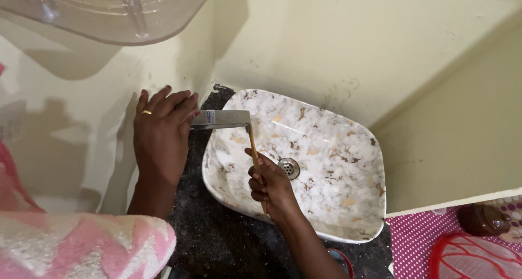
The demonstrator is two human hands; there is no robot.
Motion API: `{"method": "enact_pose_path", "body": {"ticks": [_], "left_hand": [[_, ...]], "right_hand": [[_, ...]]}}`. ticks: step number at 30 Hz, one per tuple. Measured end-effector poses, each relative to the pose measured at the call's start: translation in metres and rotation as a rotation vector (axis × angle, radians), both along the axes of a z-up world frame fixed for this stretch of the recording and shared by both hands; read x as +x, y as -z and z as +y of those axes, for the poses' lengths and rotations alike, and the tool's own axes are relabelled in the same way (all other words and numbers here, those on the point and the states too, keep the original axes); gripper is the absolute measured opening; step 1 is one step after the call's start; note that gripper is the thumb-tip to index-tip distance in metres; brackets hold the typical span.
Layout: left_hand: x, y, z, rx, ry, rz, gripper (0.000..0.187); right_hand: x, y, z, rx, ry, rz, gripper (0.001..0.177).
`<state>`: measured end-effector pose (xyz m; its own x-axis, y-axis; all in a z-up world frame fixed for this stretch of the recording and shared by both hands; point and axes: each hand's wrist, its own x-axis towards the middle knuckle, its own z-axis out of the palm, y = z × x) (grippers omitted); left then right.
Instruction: The person washes a wooden spoon under running water in a bathroom sink. They scrub the spoon with their hands, rinse it, and then place it into a small bowl on the countertop.
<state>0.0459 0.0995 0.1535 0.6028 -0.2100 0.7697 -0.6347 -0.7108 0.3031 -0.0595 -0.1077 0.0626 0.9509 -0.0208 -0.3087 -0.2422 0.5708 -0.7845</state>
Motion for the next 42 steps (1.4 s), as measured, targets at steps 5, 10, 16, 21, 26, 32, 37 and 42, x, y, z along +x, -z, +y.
{"method": "enact_pose_path", "body": {"ticks": [5,10,16,21,26,32,37,42], "left_hand": [[0.018,-0.003,-0.007,-0.038,-0.007,-0.007,0.017],[0.031,0.004,-0.016,-0.045,-0.092,-0.062,0.018],[-0.025,0.068,-0.042,-0.275,0.211,0.021,0.017],[-0.008,0.147,-0.086,-0.781,0.429,0.650,0.018],[0.034,0.171,-0.108,-1.168,0.612,1.335,0.039],[0.045,0.215,-0.122,-1.071,0.656,1.358,0.027],[0.051,0.236,-0.125,-1.286,0.635,1.493,0.016],[0.061,0.261,-0.129,-1.339,0.601,1.439,0.011]], "right_hand": [[0.003,0.004,0.000,-0.016,-0.037,0.037,0.046],[0.006,0.004,0.001,0.000,-0.075,0.081,0.046],[0.014,-0.006,-0.004,-0.158,-0.093,0.138,0.043],[0.021,0.013,-0.016,-0.543,-0.188,0.188,0.043],[0.036,0.049,-0.031,-0.718,-0.335,0.097,0.031],[0.062,0.039,-0.042,-1.477,0.015,-0.330,0.015],[0.110,0.016,-0.033,-1.029,-0.159,-0.214,0.012],[0.147,0.037,-0.021,-0.098,-0.300,-0.131,0.023]]}}
